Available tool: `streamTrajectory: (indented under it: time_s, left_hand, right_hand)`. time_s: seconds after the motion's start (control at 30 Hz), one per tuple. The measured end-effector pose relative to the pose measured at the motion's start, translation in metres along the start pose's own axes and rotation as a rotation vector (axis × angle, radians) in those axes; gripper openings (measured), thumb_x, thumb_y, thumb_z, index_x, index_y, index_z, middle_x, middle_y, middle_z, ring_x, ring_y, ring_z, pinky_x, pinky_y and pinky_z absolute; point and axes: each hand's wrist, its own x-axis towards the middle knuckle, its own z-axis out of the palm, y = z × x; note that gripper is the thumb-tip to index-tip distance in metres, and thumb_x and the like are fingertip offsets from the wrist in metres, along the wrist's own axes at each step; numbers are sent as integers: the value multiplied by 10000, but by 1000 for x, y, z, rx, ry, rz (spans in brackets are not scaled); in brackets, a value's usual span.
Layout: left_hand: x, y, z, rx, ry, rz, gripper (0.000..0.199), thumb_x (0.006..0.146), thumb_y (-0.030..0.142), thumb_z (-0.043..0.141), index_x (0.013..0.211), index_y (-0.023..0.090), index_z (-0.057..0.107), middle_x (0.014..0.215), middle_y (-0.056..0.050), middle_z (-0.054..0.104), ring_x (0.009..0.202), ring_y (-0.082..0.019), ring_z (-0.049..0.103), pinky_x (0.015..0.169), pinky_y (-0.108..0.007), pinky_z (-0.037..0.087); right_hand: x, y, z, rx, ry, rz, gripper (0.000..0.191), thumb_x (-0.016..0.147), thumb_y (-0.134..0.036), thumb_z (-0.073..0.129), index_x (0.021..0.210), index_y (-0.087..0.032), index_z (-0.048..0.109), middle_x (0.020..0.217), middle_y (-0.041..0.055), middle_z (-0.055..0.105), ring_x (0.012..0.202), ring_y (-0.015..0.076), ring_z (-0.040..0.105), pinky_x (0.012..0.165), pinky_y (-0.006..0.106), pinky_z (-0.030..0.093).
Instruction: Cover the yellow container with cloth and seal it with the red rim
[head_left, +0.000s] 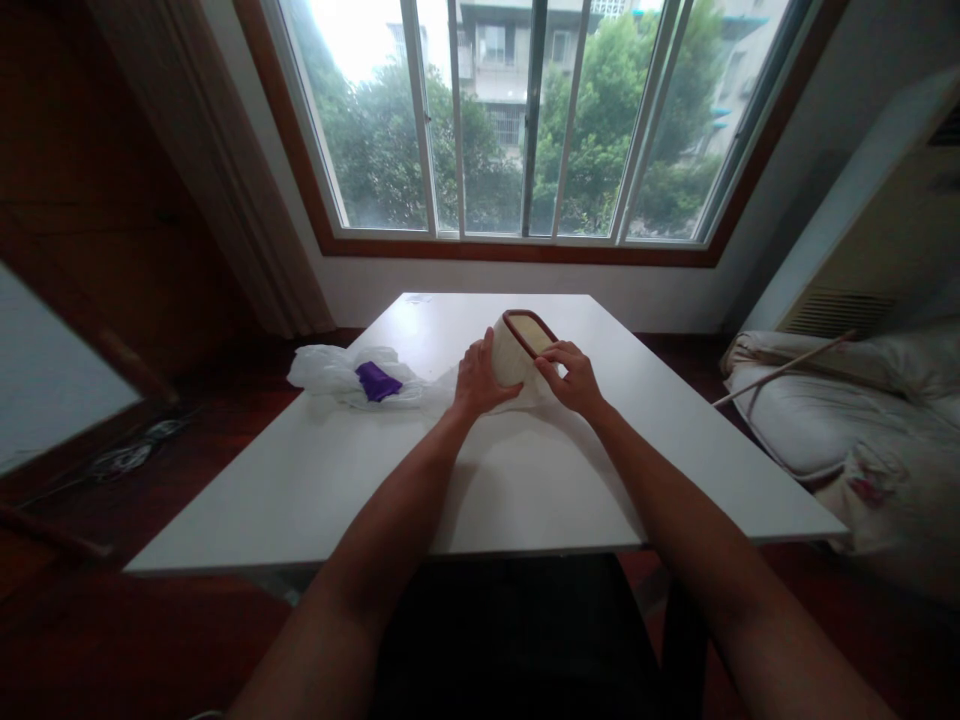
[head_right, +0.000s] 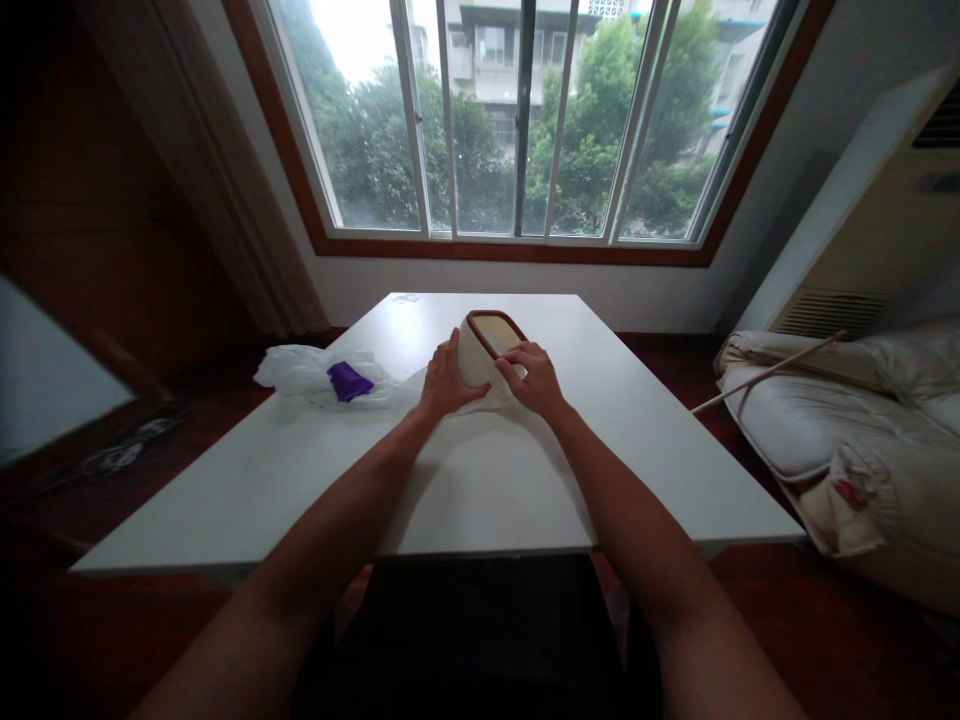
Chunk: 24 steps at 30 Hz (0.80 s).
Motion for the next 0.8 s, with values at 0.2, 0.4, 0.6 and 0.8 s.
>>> streamTrajectory:
  time_s: [0.2, 0.4, 0.6, 0.8]
  left_hand:
    - [-1, -2, 4, -11, 7, -17, 1336, 567, 536, 822, 1561, 211, -11, 1404, -176, 409, 1274, -374, 439, 1032, -536, 418]
    - [-2, -1, 4, -26, 16, -11, 1328, 569, 531, 825, 1561, 216, 0, 1398, -176, 410, 1265, -377, 444, 1036, -541, 410]
    - [-2, 1, 3, -26, 18, -14, 1340, 561, 536, 832, 1563, 231, -4, 1389, -162, 419, 1260, -365, 450, 1042, -527, 411]
    - [-2, 0, 3, -12, 27, 4, 1322, 579, 537, 824, 1565, 222, 2, 1391, -163, 420, 1259, -363, 451, 1042, -516, 415]
  right_hand:
    - [0, 1, 0, 0, -5, -15, 256, 949, -402, 562, 853, -209, 700, 900, 67, 698, 878, 211, 621, 836, 372, 474]
    - [-1, 2, -1, -17, -16, -12, 275, 957, -414, 544, 840, -215, 691, 881, 62, 692, 867, 210, 619, 828, 366, 474]
    - [1, 1, -3, -33, -10, -11, 291, 966, -424, 524, 838, -219, 687, 881, 64, 690, 870, 211, 620, 826, 367, 476]
    - [1, 1, -4, -15, -5, -10, 286, 966, -423, 524, 843, -217, 679, 880, 65, 684, 873, 214, 614, 824, 372, 474]
